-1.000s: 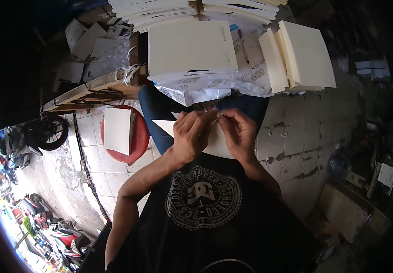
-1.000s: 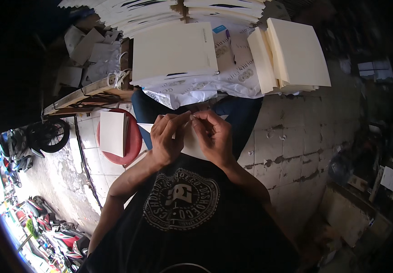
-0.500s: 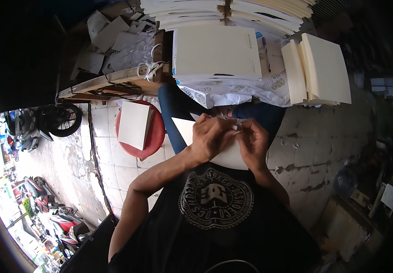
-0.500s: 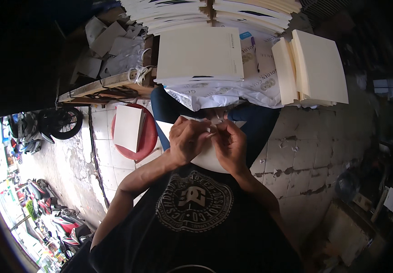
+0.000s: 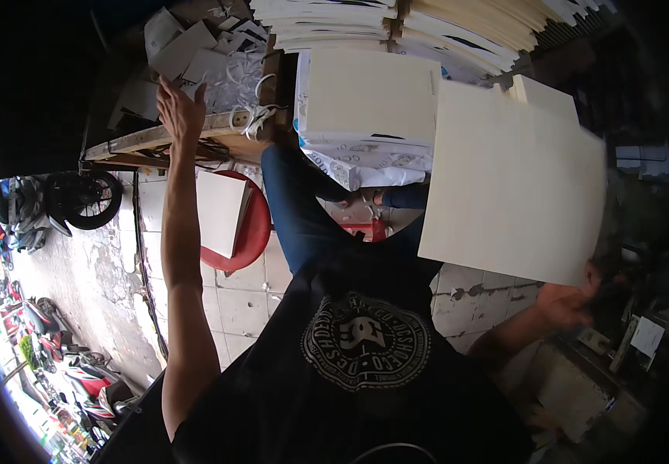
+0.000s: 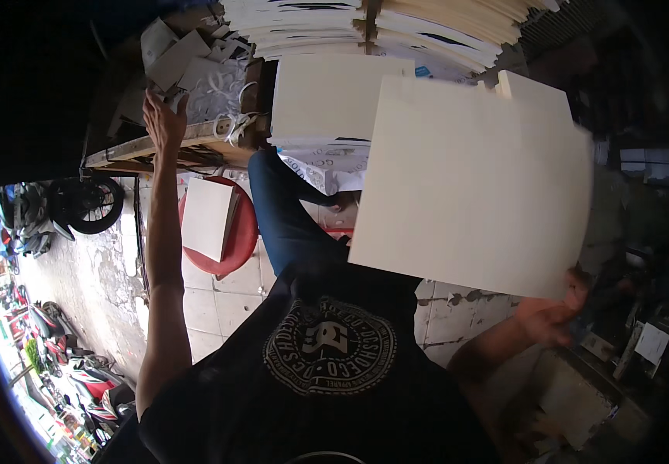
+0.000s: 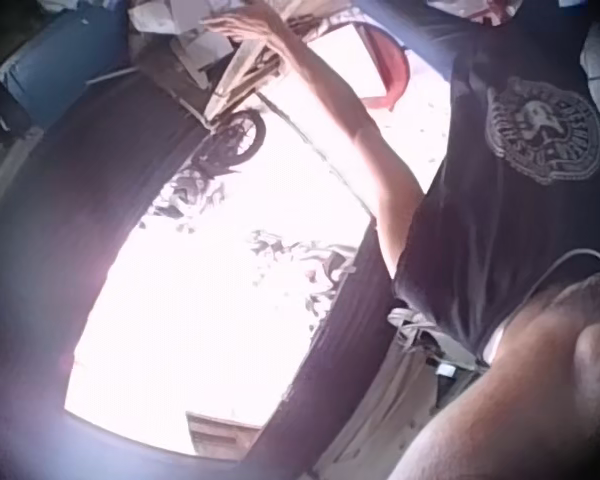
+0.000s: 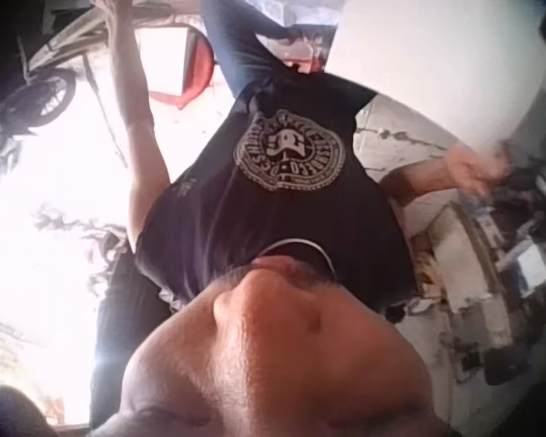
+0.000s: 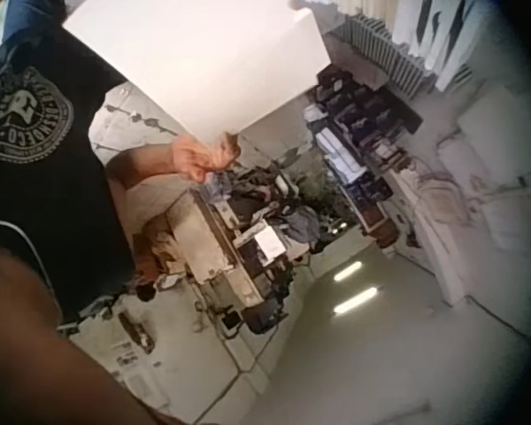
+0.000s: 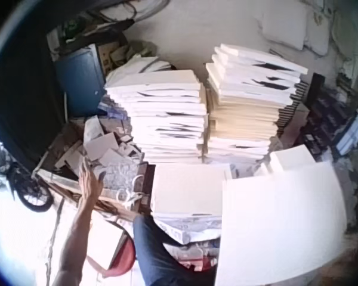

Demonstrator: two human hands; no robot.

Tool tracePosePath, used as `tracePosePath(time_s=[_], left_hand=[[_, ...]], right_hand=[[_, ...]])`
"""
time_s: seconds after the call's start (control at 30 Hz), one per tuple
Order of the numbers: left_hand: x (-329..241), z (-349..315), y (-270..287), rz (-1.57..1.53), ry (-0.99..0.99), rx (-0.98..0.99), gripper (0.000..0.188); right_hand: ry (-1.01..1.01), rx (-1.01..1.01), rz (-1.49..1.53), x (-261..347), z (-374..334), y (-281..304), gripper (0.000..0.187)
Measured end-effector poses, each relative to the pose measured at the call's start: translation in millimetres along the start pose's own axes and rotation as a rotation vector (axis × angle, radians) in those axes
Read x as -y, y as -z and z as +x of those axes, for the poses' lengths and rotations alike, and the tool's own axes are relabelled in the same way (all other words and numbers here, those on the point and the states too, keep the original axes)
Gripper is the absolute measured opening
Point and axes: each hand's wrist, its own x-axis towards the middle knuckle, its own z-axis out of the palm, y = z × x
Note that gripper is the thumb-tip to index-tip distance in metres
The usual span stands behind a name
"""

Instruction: The person folds sheets of paper in half by hand and stacks the folded papers onto a stool.

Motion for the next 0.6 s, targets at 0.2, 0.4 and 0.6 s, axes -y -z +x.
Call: tracePosePath(time_s=[0.2, 0.4, 0.6], left_hand=[[-87, -57, 76, -1.211, 0.374, 0.534, 0.034], [-143, -98, 117, -1.260, 0.574, 0.588, 0.027], [-146, -109, 144, -0.998, 0.494, 0.339, 0.014]], right_hand=[[-0.396, 0.012, -0.012, -97, 27, -56, 0.031], [-0.508, -0.159, 0.045, -165, 22, -114, 0.024], [-0.430, -0.144, -0.090, -199, 9, -131, 0.019]])
